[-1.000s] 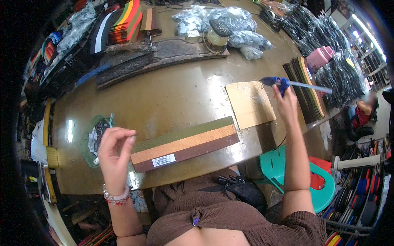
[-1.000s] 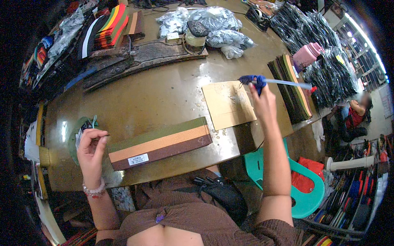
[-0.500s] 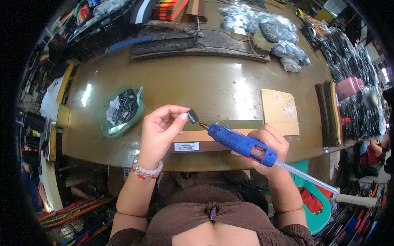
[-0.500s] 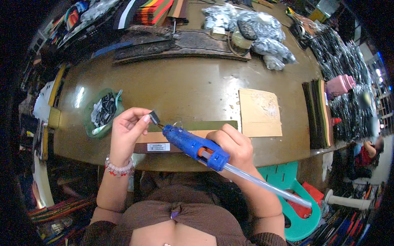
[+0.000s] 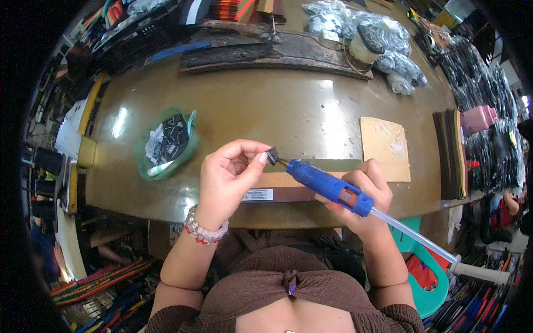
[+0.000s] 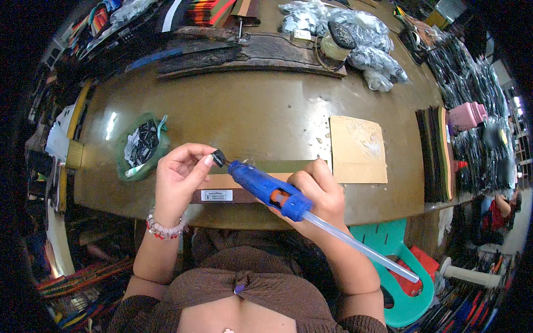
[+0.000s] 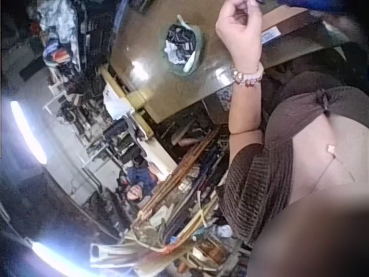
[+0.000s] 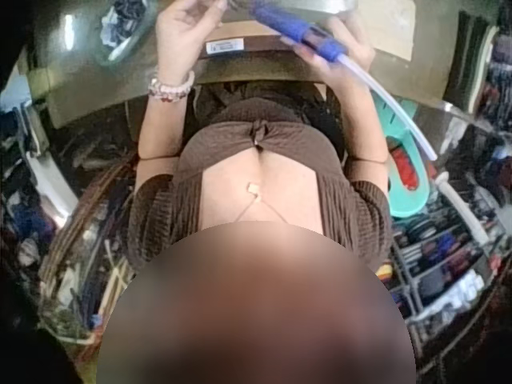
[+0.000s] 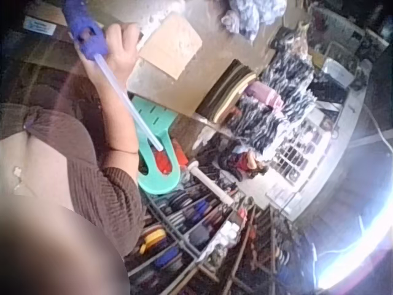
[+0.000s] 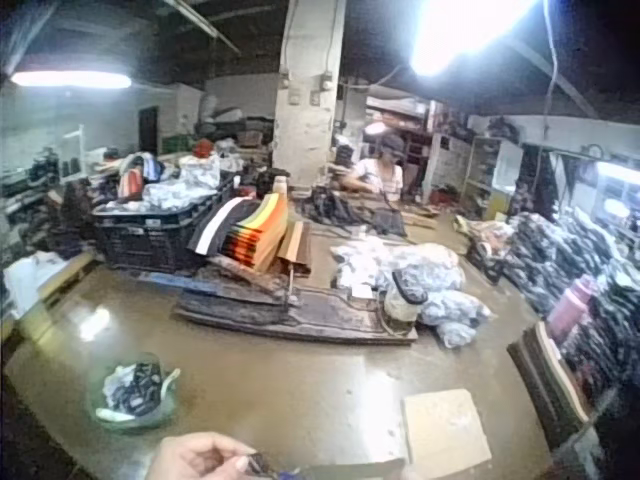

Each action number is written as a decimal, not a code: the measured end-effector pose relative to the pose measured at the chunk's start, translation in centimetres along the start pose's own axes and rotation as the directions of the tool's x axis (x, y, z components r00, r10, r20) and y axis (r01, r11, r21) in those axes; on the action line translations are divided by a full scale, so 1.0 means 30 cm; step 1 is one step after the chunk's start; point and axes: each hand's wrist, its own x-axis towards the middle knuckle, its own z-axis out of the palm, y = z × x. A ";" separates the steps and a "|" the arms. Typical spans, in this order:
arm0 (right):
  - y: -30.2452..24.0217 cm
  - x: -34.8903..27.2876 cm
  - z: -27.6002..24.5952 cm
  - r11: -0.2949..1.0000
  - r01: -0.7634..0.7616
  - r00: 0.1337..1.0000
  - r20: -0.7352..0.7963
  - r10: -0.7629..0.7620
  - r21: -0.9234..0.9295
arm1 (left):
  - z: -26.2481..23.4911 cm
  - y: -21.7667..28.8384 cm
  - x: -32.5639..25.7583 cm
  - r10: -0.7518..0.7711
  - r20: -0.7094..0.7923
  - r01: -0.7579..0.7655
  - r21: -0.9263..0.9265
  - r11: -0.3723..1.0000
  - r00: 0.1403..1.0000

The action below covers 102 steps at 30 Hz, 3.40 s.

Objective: The person handles small white labels and places them on a plastic-wrapped bundle, then picks up a multi-colored fabric strip and uses a hot glue gun to attach small black clips to it. The person repeats this process on several fabric strips, stacking them on the table.

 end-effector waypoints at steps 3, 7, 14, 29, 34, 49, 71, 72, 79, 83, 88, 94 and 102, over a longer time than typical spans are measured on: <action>0.047 -0.032 -0.042 0.990 -0.121 0.979 0.154 0.130 -0.067 | 0.007 -0.010 0.000 0.001 -0.001 -0.001 -0.114 0.993 1.000; 0.285 -0.045 -0.094 0.781 -0.621 0.756 -0.208 0.620 0.071 | 0.000 -0.014 -0.007 0.037 0.009 -0.037 -0.082 0.996 0.999; 0.648 -0.210 -0.089 0.599 -0.801 0.539 -0.437 0.720 -0.003 | 0.039 -0.034 -0.022 -0.010 0.089 0.016 -0.067 0.998 0.996; -0.022 -0.283 -0.007 -0.117 -0.595 0.775 0.606 0.179 0.795 | 0.147 -0.025 -0.069 0.064 0.778 0.003 -0.085 0.996 0.625; -0.035 -0.251 0.025 -0.061 -0.631 0.765 0.633 0.118 0.773 | 0.112 -0.024 -0.088 0.015 0.764 0.030 -0.045 0.999 0.645; -0.001 -0.328 0.064 -0.047 -0.562 0.689 0.499 0.526 0.826 | 0.127 -0.097 -0.022 0.103 0.626 -0.569 0.613 0.548 0.773; -0.034 -0.310 0.171 -0.235 -0.255 0.689 0.347 0.637 0.938 | 0.196 -0.011 -0.074 -0.143 0.499 -0.045 0.346 0.937 0.855; -0.035 -0.308 0.171 -0.244 -0.258 0.681 0.355 0.640 0.935 | 0.195 -0.012 -0.075 -0.116 0.501 -0.073 0.343 0.937 0.858; -0.042 -0.284 0.155 -0.287 -0.268 0.680 0.392 0.619 0.920 | 0.194 -0.006 -0.069 -0.104 0.504 -0.097 0.357 0.929 0.857; -0.041 -0.285 0.155 -0.304 -0.281 0.676 0.412 0.611 0.910 | 0.194 0.007 -0.066 -0.162 0.513 -0.054 0.381 0.923 0.843; -0.035 -0.280 0.159 -0.297 -0.291 0.673 0.415 0.613 0.910 | 0.208 -0.014 -0.075 -0.082 0.489 -0.113 0.357 0.927 0.869; -0.030 -0.200 0.028 0.991 -0.131 0.944 -0.303 0.134 0.033 | 0.201 -0.001 -0.078 0.114 0.555 -0.473 0.563 0.678 0.824; -0.009 -0.060 -0.053 0.949 0.311 0.929 0.226 -0.291 -0.055 | 0.118 0.080 -0.078 -0.018 0.593 -0.418 0.588 0.692 0.805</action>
